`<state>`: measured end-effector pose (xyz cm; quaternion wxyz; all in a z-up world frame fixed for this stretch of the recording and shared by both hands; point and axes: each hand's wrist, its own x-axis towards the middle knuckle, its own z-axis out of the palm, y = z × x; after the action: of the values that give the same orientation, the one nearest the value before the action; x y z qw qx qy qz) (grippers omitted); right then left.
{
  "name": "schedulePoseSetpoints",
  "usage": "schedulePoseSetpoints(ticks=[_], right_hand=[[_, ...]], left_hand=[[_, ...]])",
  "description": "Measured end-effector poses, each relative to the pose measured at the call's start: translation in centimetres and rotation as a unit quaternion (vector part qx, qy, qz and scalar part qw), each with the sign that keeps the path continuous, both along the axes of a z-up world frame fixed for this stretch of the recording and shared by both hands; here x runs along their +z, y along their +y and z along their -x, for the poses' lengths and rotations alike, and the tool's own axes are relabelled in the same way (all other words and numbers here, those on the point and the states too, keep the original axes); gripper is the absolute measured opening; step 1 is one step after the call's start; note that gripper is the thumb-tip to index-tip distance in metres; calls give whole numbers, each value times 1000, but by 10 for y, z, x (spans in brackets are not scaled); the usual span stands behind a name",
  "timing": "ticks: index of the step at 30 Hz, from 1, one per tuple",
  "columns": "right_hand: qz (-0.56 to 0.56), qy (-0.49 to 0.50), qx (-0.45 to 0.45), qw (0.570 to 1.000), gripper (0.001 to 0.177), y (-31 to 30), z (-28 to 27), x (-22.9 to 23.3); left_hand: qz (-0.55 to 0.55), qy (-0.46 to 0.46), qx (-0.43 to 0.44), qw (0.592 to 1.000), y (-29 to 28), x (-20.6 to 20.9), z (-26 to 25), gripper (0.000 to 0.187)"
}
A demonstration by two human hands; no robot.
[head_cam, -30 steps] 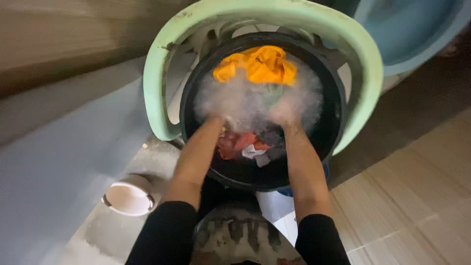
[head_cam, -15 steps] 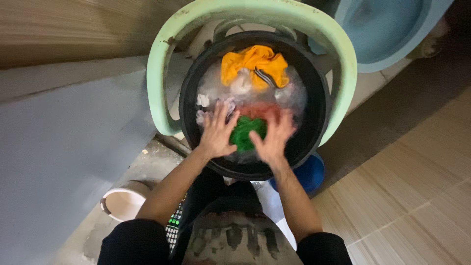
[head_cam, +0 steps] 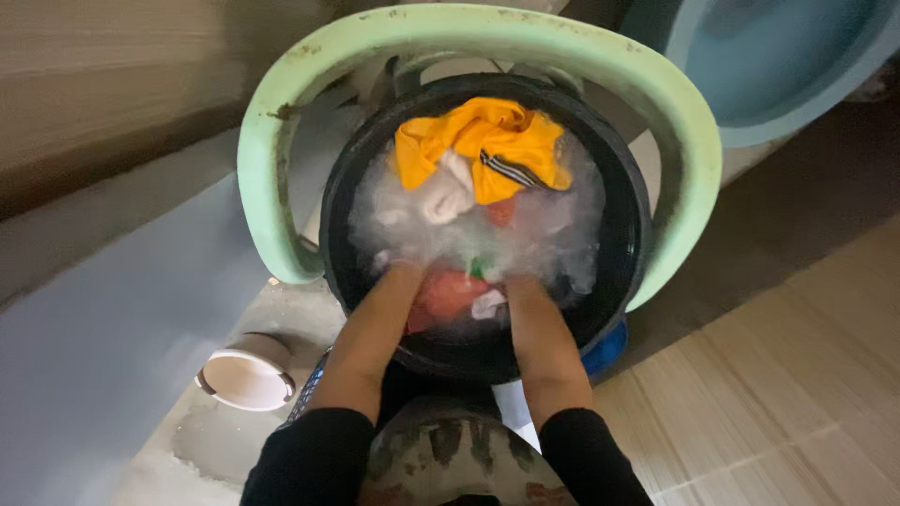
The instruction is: The person hand washes a load of clothes in a green basin using a blue scoop to add water from a nearby drum. They agitate the clothes, rinse them, and wring out individual items before placing them into a black laundry basket.
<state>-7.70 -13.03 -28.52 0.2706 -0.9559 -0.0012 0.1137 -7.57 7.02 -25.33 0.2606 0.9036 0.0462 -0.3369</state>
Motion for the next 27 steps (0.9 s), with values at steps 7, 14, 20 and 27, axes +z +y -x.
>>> schedulePoseSetpoints(ticks=[7,14,20,27], right_hand=[[-95,20,-43,994,44,-32,2,-35],[-398,153,-223,876,17,-22,25,38],[-482,182,-205,832,21,62,35,160],[-141,40,-125,981,42,51,17,199]], left_hand=[[20,1,-7,1000,1,4,6,83],[62,-84,-46,994,28,109,26,80],[102,-215,-45,970,74,210,61,111],[182,-46,370,910,51,167,99,84]])
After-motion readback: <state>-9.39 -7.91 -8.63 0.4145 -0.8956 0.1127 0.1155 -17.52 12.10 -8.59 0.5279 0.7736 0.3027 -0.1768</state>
